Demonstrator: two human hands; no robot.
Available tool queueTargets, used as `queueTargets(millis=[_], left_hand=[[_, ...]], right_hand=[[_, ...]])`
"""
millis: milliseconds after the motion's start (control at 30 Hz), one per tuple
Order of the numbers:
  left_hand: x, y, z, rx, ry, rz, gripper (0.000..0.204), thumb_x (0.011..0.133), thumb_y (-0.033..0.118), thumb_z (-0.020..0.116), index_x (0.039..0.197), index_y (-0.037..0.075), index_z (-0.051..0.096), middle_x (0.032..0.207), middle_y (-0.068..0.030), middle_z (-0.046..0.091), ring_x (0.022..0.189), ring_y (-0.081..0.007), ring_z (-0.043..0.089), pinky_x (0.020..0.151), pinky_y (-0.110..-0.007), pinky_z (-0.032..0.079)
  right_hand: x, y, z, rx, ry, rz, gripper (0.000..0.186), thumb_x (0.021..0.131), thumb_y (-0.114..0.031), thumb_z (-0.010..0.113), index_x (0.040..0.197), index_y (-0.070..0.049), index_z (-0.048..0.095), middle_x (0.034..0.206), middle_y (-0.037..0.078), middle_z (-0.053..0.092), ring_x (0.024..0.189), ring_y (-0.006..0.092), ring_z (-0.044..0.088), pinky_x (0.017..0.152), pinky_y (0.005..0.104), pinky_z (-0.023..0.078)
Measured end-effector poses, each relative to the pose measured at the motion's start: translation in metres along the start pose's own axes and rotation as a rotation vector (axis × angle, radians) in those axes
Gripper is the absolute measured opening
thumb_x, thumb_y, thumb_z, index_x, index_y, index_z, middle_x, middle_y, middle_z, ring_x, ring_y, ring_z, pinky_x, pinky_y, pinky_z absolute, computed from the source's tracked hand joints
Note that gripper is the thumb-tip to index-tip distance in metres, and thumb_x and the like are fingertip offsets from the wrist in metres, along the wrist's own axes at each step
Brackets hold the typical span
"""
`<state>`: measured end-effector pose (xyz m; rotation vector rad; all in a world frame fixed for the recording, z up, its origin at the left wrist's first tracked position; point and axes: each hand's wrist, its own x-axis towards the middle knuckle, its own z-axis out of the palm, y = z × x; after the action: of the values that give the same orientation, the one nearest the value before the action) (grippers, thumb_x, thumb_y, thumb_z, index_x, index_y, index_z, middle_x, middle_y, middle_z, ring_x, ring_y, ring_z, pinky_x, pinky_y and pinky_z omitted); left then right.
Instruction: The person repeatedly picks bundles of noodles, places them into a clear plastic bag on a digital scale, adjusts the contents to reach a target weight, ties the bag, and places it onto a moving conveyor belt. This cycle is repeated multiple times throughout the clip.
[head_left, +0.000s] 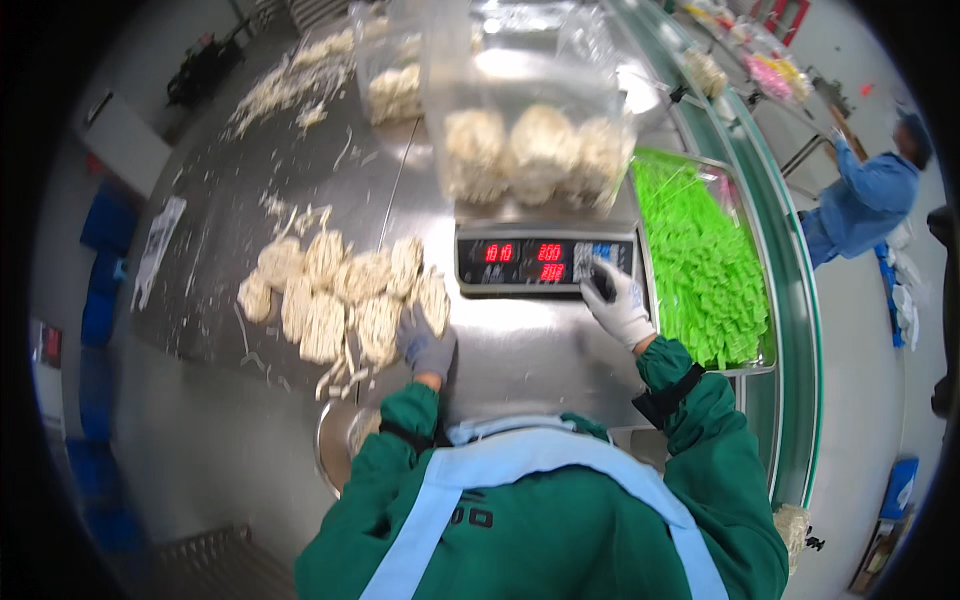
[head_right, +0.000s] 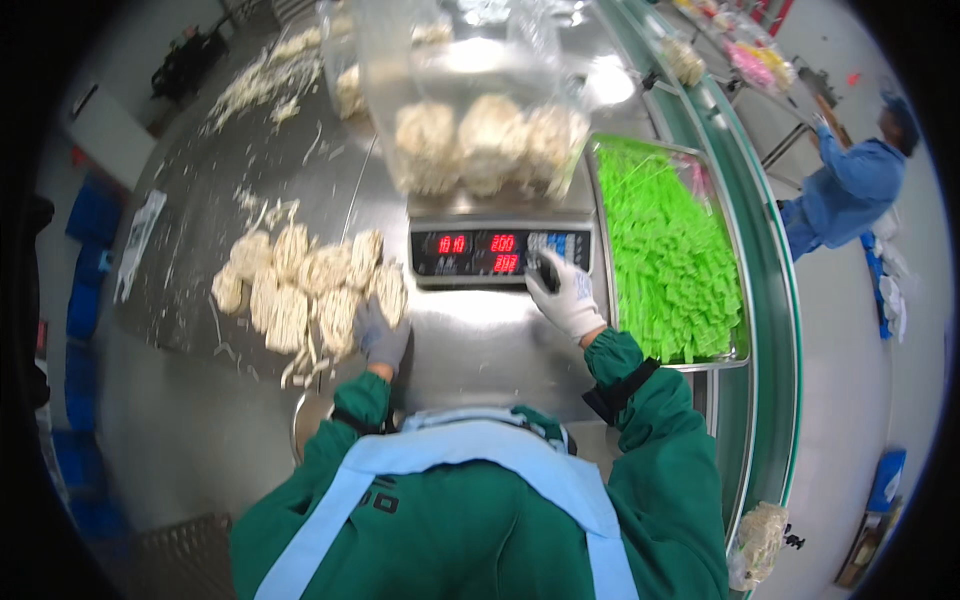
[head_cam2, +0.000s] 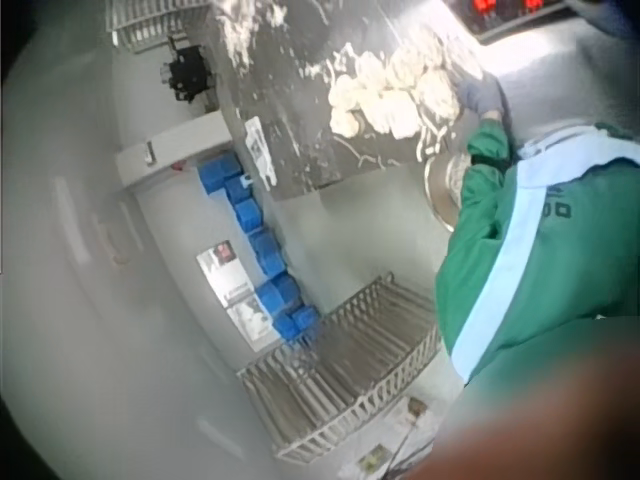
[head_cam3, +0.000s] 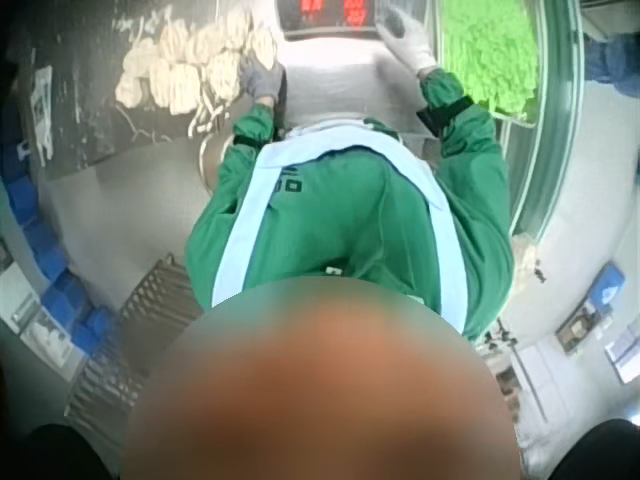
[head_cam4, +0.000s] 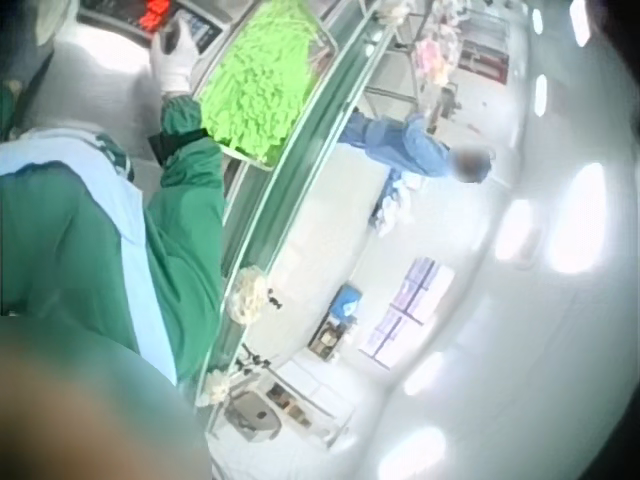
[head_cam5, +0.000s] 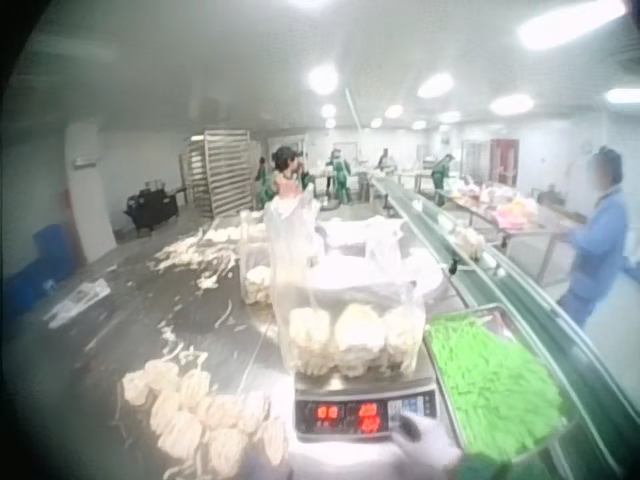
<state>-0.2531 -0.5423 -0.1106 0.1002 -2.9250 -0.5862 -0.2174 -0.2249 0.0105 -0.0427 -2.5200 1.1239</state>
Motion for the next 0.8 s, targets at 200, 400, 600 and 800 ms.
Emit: queueTargets(millis=[200, 400, 600, 800], left_hand=[[-0.004, 0.01, -0.015, -0.067, 0.119, 0.083, 0.072, 0.075, 0.033, 0.067, 0.135, 0.003, 0.041, 0.136, -0.0212, 0.036, 0.126, -0.0406, 0.032, 0.106, -0.052, 0.026], [-0.009, 0.007, -0.043, -0.222, 0.259, 0.219, 0.061, 0.078, 0.02, 0.065, 0.132, 0.0, 0.043, 0.134, -0.0215, 0.038, 0.126, -0.0398, 0.033, 0.106, -0.05, 0.027], [-0.002, 0.001, -0.079, -0.332, 0.251, 0.206, 0.054, 0.08, 0.014, 0.063, 0.129, -0.003, 0.045, 0.128, -0.0227, 0.044, 0.12, -0.0395, 0.039, 0.104, -0.05, 0.03], [0.092, 0.079, -0.176, -0.606, 0.457, 0.431, 0.075, 0.08, 0.023, 0.072, 0.138, -0.007, 0.034, 0.133, -0.0262, 0.042, 0.126, -0.0408, 0.037, 0.108, -0.048, 0.028]], right_hand=[[0.185, -0.095, -0.071, -0.226, 0.536, -0.362, 0.098, 0.068, -0.045, 0.081, 0.139, 0.001, 0.033, 0.129, 0.023, 0.046, 0.123, 0.0384, 0.042, 0.102, 0.0456, 0.038], [0.305, -0.101, -0.053, -0.414, 0.458, 0.283, 0.108, 0.066, -0.051, 0.081, 0.144, 0.003, 0.029, 0.137, 0.026, 0.045, 0.128, 0.0359, 0.044, 0.103, 0.0442, 0.04], [0.28, -0.113, -0.087, 0.838, -0.109, 0.044, 0.018, 0.085, -0.013, 0.07, 0.096, -0.002, 0.062, 0.081, 0.004, 0.064, 0.061, 0.0105, 0.057, 0.061, 0.029, 0.056], [0.202, -0.183, -0.149, 1.003, -0.242, -0.083, 0.013, 0.093, -0.01, 0.059, 0.101, 0.0, 0.061, 0.071, 0.001, 0.056, 0.063, 0.0128, 0.058, 0.078, 0.0402, 0.058]])
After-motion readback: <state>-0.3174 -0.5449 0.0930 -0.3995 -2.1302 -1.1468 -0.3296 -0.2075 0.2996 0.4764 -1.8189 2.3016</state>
